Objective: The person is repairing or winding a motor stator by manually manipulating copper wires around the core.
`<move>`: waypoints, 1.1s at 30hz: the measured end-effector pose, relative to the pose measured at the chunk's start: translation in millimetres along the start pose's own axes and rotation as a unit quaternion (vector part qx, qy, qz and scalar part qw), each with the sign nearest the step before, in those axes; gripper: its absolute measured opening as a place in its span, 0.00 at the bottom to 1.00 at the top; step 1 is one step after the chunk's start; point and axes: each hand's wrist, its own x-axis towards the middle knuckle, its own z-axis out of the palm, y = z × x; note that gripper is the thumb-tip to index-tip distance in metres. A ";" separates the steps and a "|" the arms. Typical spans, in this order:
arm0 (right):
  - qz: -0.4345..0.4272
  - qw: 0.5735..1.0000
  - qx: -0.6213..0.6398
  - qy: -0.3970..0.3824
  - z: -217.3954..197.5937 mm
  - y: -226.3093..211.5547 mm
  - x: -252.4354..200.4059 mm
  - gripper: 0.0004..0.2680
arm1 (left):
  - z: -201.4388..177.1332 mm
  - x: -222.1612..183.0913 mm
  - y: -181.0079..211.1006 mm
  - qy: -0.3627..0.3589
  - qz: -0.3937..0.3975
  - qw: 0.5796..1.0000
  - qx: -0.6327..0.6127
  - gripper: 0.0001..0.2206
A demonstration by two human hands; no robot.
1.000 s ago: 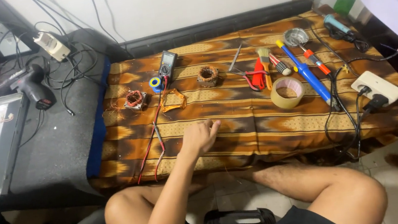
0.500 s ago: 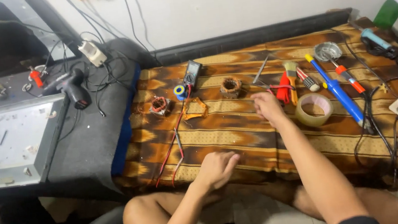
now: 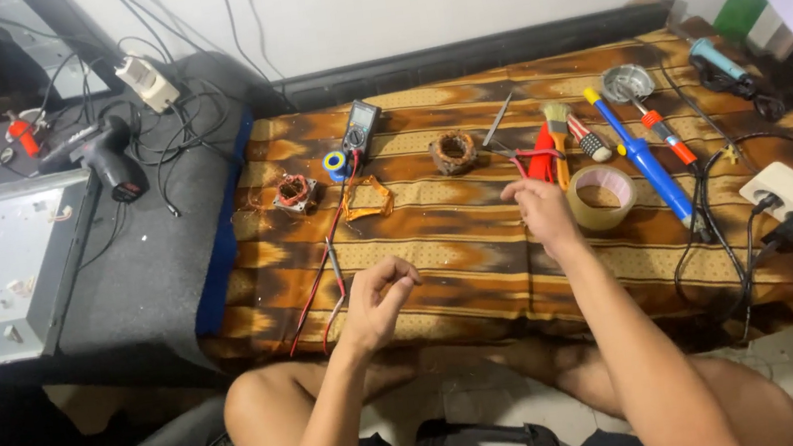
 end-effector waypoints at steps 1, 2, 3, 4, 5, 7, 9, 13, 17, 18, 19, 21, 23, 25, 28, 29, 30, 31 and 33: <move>0.001 1.000 0.000 -0.002 0.9 -11.1 0.5 0.10 | -1.2 0.8 5.6 0.001 -0.002 1.000 0.001 0.09; 0.016 0.999 0.047 -0.010 2.3 -22.8 2.1 0.10 | -3.4 3.1 11.3 0.004 -0.006 1.000 -0.012 0.09; 0.031 0.995 0.093 -0.019 3.8 -34.7 3.8 0.10 | -5.6 5.6 17.0 0.006 -0.010 1.000 -0.025 0.09; 0.030 0.995 0.094 -0.019 7.4 -29.6 13.0 0.10 | -8.3 10.5 19.1 0.006 -0.009 1.000 -0.024 0.09; 0.000 1.000 0.011 -0.014 11.0 -24.6 22.0 0.10 | -10.9 15.2 21.4 0.003 -0.011 0.999 -0.037 0.09; -0.029 0.997 -0.074 -0.008 15.6 -29.5 26.5 0.10 | -11.6 24.4 22.2 -0.001 -0.013 0.999 -0.051 0.09; -0.040 0.998 0.030 -0.032 20.8 -51.8 22.4 0.10 | -11.5 38.8 19.6 0.011 -0.003 0.996 -0.090 0.06; -0.063 0.995 -0.073 0.032 30.9 -42.3 59.9 0.11 | -2.8 66.9 24.4 0.031 -0.004 0.986 -0.165 0.06; -0.041 0.999 0.019 -0.026 23.4 -100.8 62.7 0.09 | -4.7 96.7 31.7 0.046 -0.013 0.968 -0.245 0.08; -0.001 0.991 0.120 -0.055 18.7 -125.0 53.8 0.08 | -5.0 100.2 31.8 0.045 -0.028 0.964 -0.261 0.09; -0.001 0.992 0.117 -0.054 16.0 -128.4 56.3 0.08 | -7.0 104.5 32.2 0.045 -0.027 0.963 -0.264 0.09; -0.015 0.988 0.095 -0.120 10.1 -135.5 59.0 0.08 | -12.2 113.4 36.4 0.038 -0.045 0.956 -0.286 0.12; -0.035 0.989 0.091 -0.114 -10.9 -175.8 44.3 0.09 | -22.9 122.7 35.0 0.029 -0.055 0.962 -0.266 0.13; -0.047 0.989 0.086 -0.109 -32.1 -210.8 22.3 0.09 | -30.9 119.8 45.1 0.021 -0.072 0.966 -0.247 0.14; -0.056 0.992 0.046 -0.105 -57.3 -266.3 -8.8 0.08 | -42.2 121.4 71.0 -0.051 -0.134 0.974 -0.176 0.13; -0.047 0.996 -0.027 -0.075 -63.3 -281.6 -20.2 0.09 | -41.5 124.7 72.2 -0.110 -0.162 0.975 -0.100 0.12; -0.035 0.993 -0.101 -0.046 -69.4 -295.6 -33.3 0.09 | -39.3 125.1 72.4 -0.168 -0.190 0.967 -0.025 0.12; -0.034 0.993 -0.104 -0.044 -74.9 -299.7 -43.2 0.09 | -35.2 127.0 63.4 -0.171 -0.189 0.967 -0.028 0.12; -0.076 0.993 -0.084 -0.027 -84.6 -311.0 -60.6 0.10 | -27.0 132.1 45.9 -0.197 -0.230 0.952 0.046 0.21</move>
